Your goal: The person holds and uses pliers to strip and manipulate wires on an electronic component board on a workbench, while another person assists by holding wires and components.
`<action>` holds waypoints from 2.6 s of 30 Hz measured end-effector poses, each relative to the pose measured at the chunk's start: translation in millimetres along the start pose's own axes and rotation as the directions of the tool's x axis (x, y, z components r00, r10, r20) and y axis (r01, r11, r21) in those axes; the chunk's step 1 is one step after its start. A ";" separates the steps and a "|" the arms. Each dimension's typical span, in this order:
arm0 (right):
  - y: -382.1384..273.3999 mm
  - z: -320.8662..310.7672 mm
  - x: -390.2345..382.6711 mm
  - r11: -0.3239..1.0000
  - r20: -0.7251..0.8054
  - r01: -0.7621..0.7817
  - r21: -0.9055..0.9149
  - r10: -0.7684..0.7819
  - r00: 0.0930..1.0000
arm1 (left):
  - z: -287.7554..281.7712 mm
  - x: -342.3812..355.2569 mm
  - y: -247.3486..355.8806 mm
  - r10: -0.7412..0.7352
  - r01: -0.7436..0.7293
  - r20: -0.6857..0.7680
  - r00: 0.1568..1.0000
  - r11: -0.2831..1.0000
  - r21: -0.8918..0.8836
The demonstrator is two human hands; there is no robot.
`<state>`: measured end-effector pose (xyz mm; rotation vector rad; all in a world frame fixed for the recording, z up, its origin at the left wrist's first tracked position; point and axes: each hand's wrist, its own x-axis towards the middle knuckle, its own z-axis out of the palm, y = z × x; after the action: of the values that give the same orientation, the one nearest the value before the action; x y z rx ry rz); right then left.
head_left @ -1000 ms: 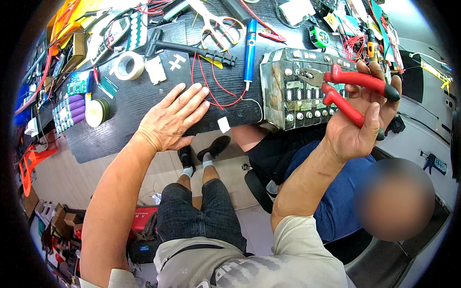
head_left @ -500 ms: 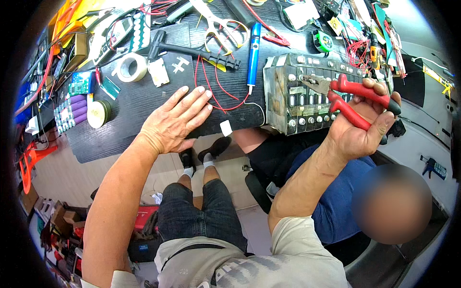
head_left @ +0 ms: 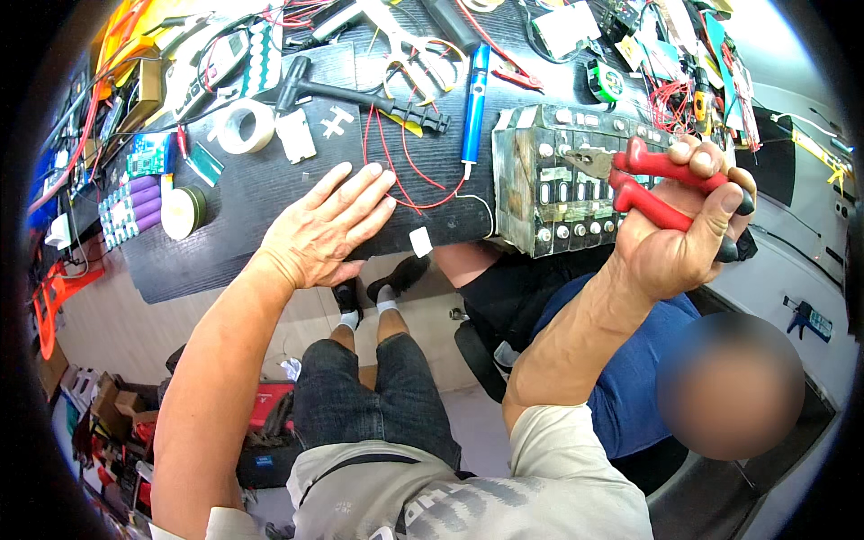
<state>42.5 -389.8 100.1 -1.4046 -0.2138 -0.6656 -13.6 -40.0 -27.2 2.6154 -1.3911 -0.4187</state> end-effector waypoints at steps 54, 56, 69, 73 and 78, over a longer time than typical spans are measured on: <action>-90.8 20.3 -118.3 0.647 0.055 -0.648 0.402 0.689 0.722 | -2.9 -1.2 3.8 0.007 -0.006 -0.016 1.000 0.999 0.046; -83.9 25.9 -178.1 0.561 -0.059 -0.680 0.472 0.790 0.611 | -0.2 -2.3 3.3 0.009 -0.008 -0.030 1.000 0.999 0.033; -85.6 71.6 -334.6 0.606 -0.391 -0.396 0.690 0.772 0.501 | 4.7 -26.1 6.1 -0.007 -0.022 -0.426 0.905 0.998 -0.063; -121.1 95.5 -339.7 0.695 -0.438 -0.316 0.646 0.676 0.592 | -5.0 -102.6 74.6 -0.332 0.015 -0.341 0.879 0.736 -0.677; -153.9 146.0 -341.8 0.741 -0.453 -0.296 0.603 0.623 0.638 | -1.1 -185.2 113.5 -0.211 0.366 0.549 0.809 -0.549 -0.751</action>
<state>-280.2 -150.5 79.3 -0.6307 0.5116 -0.5458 -200.9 50.1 35.6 1.0851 0.3554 -1.1457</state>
